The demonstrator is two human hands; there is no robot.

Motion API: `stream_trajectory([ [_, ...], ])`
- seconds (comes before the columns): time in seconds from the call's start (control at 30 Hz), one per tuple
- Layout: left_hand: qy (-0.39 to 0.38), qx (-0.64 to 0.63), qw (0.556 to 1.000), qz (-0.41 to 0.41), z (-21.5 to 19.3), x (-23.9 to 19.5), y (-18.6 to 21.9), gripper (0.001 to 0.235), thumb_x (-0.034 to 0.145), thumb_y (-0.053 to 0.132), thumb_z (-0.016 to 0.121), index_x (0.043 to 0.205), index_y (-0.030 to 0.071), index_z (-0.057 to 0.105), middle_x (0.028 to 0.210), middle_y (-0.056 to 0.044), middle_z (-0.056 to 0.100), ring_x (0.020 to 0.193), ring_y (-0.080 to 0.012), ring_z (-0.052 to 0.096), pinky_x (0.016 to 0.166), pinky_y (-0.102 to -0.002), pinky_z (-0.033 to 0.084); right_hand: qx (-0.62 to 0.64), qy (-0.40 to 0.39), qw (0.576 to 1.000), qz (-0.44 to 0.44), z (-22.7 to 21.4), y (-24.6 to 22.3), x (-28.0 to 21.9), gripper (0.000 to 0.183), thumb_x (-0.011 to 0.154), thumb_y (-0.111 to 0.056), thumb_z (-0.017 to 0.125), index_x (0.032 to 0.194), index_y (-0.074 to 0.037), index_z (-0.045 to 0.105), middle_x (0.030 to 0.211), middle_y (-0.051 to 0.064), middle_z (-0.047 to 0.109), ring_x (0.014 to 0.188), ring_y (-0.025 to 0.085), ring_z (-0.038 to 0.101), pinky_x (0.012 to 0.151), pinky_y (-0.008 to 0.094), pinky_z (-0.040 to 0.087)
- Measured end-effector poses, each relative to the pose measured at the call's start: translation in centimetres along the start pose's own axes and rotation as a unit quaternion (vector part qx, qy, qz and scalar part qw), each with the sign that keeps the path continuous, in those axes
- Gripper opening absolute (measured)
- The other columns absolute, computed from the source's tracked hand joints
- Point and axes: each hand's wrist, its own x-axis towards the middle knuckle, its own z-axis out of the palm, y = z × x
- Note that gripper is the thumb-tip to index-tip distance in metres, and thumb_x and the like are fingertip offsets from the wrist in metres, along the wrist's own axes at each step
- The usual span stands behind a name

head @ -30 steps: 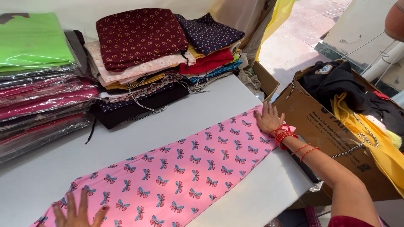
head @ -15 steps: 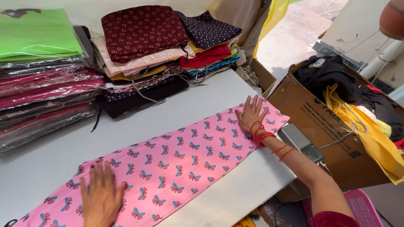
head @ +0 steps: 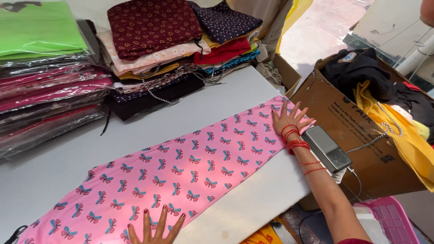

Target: The person unfolds a pink patterned garment on a white table, smooths it out, and folds it into a neat rectangle. The folded garment is then placed on a stack of other folded clothes.

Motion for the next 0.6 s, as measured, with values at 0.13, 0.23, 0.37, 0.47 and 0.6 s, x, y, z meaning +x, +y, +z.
stream_trajectory([
  [0.13,-0.27,-0.011,0.959,-0.084,-6.3,6.1,-0.8,0.075,0.083,0.077,0.038,0.152,0.048,0.034,0.162,-0.002,0.035,0.151,-0.0381,0.03,0.118,-0.077,0.01,0.039,0.091,0.991,-0.091,-0.9,-0.7,-4.7,0.081,0.093,-0.069,0.032,0.161,-0.029,0.02,0.169,0.023,0.0,0.152,0.051,-0.007,0.101,0.084,-0.008],
  [0.23,-0.63,-0.048,0.754,-0.18,-7.8,9.2,-2.2,0.085,0.084,0.086,0.038,0.16,0.048,0.028,0.162,0.013,0.042,0.155,-0.0215,0.038,0.133,-0.06,0.015,0.046,0.052,0.949,-0.308,-2.4,-4.1,-11.0,0.079,0.099,-0.062,0.037,0.162,-0.016,0.021,0.168,0.026,0.009,0.155,0.047,0.003,0.114,0.073,-0.001],
  [0.37,-0.256,-0.274,0.923,-0.087,-4.4,12.8,-4.3,0.065,0.101,0.05,0.044,0.155,0.013,0.04,0.162,-0.01,0.036,0.153,-0.031,0.028,0.124,-0.052,0.014,0.016,-0.124,0.777,-0.616,-4.3,-10.3,-19.3,0.076,0.104,-0.058,0.038,0.163,-0.013,0.02,0.169,0.019,0.015,0.157,0.036,0.009,0.123,0.057,0.002],
  [0.47,-0.24,-0.232,0.942,-0.007,-2.9,17.1,-4.6,0.064,0.101,0.053,0.043,0.156,0.022,0.036,0.165,-0.01,0.026,0.153,-0.0352,0.018,0.12,-0.06,0.008,0.015,-0.123,0.716,-0.687,-3.1,-13.2,-17.7,0.075,0.105,-0.058,0.034,0.164,-0.013,0.019,0.171,0.015,0.017,0.158,0.032,0.01,0.125,0.053,0.003],
  [0.6,-0.306,-0.059,0.944,-0.104,1.1,17.5,-10.5,0.061,0.098,0.062,0.031,0.155,0.041,0.028,0.168,-0.001,0.016,0.154,-0.0327,0.011,0.117,-0.069,0.001,-0.034,-0.083,0.817,-0.57,-1.5,-15.1,-9.3,0.077,0.103,-0.061,0.023,0.163,-0.015,0.014,0.171,0.009,0.013,0.158,0.026,0.007,0.126,0.048,0.004],
])
